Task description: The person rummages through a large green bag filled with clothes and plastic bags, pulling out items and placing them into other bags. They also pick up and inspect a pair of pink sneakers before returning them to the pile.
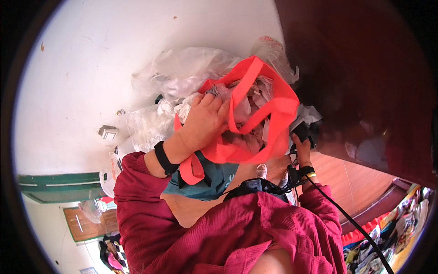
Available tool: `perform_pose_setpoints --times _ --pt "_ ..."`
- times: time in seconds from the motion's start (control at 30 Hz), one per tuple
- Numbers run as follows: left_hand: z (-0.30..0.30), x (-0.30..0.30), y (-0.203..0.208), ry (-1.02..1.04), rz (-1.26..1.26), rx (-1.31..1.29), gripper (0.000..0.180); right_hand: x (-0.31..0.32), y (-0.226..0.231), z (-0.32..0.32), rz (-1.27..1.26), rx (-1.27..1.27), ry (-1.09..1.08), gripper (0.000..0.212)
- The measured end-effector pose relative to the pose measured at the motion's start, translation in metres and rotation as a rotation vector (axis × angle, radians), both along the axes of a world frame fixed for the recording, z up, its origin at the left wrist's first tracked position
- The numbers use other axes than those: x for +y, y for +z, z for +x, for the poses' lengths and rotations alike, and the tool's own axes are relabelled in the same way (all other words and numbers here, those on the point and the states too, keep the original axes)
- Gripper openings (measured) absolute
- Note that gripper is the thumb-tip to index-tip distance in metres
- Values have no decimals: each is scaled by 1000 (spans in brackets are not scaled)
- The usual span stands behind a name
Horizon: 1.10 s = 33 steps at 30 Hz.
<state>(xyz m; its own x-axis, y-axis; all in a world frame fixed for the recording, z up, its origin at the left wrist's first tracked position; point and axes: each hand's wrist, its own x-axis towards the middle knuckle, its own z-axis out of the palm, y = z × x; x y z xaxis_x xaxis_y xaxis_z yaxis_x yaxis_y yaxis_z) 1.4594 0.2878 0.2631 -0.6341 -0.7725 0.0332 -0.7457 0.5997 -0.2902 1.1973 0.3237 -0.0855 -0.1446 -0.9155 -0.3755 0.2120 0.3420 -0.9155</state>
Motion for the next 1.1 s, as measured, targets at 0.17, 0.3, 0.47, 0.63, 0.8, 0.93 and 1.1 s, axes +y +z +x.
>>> perform_pose_setpoints --times 0.17,0.3,0.47,0.63,0.8,0.93,1.1 --pt "11 9 -5 30 3 -43 41 2 24 16 52 -136 -84 24" --pt "15 4 -13 -23 128 -144 20 2 38 42 -233 -111 -146 22" --pt "5 14 -25 -101 158 -145 10 11 43 64 -167 -64 -58 21" --pt "1 30 -27 -144 179 -163 10 18 43 69 -127 -59 -18 20" --pt "-2 39 -18 -235 243 -185 14 18 40 71 -101 -53 2 19" --pt "-2 46 -7 -142 502 -122 50 17 37 73 -93 -57 19 19" --pt "-4 56 -2 -158 473 -18 51 17 31 72 -59 -46 34 18"
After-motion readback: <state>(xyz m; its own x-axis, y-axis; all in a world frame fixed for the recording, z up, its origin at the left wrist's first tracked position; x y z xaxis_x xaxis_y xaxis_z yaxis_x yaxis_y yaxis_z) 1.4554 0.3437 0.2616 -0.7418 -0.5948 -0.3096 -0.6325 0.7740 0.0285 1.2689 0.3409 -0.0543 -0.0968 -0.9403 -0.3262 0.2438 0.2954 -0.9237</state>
